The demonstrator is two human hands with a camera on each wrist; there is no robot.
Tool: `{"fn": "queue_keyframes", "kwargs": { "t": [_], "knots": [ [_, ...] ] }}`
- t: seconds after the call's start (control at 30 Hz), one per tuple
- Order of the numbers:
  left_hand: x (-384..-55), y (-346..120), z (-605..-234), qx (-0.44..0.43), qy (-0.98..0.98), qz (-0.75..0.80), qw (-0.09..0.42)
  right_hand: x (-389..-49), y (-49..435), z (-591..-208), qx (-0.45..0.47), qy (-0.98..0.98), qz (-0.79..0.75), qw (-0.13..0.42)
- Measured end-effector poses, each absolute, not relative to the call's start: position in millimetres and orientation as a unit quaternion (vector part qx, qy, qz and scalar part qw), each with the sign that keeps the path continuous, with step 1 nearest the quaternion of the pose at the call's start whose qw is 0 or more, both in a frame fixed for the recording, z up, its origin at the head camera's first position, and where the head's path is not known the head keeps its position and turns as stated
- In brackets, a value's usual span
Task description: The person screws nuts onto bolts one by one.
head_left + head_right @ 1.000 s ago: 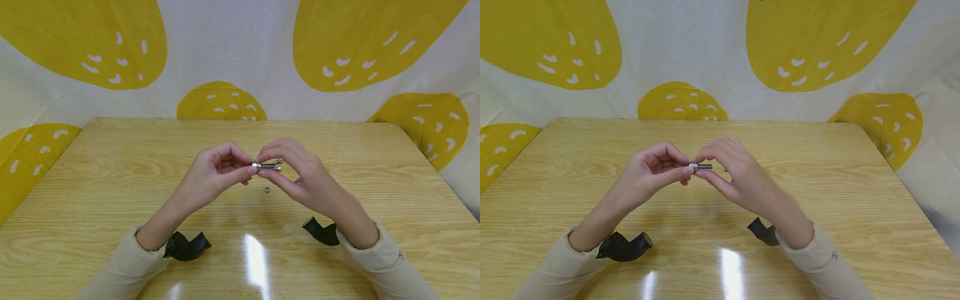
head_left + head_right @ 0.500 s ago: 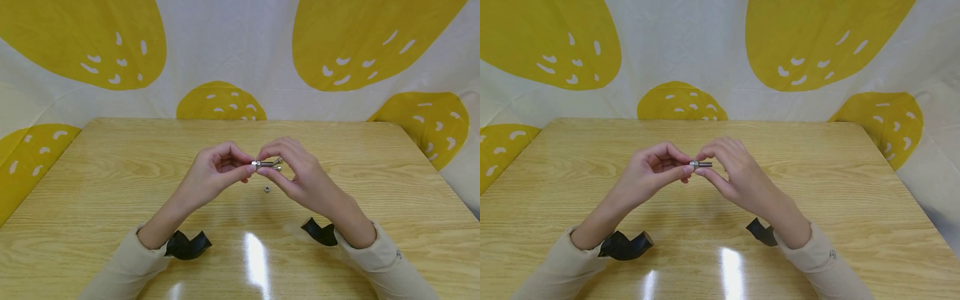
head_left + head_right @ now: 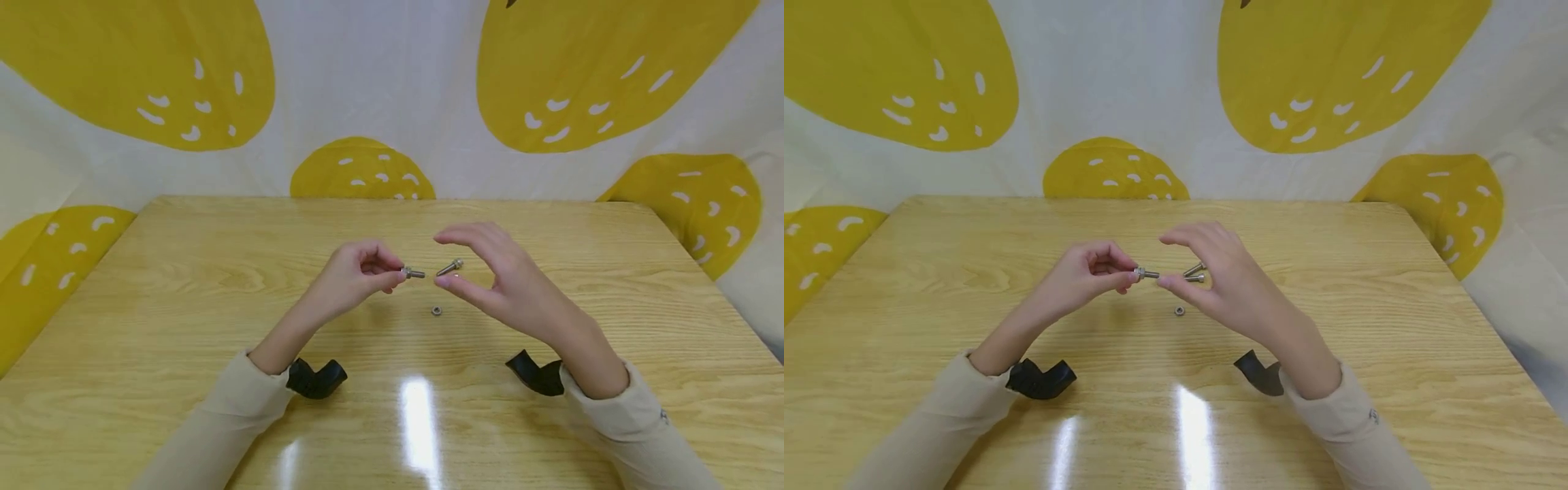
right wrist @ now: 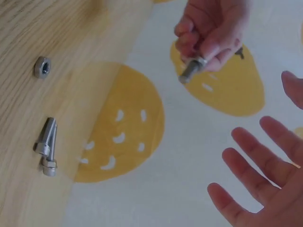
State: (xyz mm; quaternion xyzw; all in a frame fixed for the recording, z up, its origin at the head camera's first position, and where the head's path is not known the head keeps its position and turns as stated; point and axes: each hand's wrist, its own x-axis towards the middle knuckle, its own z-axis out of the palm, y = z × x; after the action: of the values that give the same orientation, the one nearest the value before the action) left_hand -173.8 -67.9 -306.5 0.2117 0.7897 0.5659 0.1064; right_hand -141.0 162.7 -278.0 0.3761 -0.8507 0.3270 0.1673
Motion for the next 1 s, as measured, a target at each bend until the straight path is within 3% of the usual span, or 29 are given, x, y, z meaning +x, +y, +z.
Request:
{"fn": "queue_keyframes", "kwargs": {
  "t": [0.33, 0.63, 1.0],
  "knots": [
    [-204, -66, -340, 0.172, 0.834, 0.490, 0.187, -139, 175, -284, 0.318, -0.918, 0.229, 0.068],
    [-212, -64, -351, 0.137, 0.839, 0.465, 0.246, -145, 183, -297, 0.318, -0.935, 0.129, 0.093],
    [-210, -65, -352, 0.134, 0.853, 0.446, 0.235, -148, 186, -298, 0.284, -0.951, 0.088, 0.085]
  ]
}}
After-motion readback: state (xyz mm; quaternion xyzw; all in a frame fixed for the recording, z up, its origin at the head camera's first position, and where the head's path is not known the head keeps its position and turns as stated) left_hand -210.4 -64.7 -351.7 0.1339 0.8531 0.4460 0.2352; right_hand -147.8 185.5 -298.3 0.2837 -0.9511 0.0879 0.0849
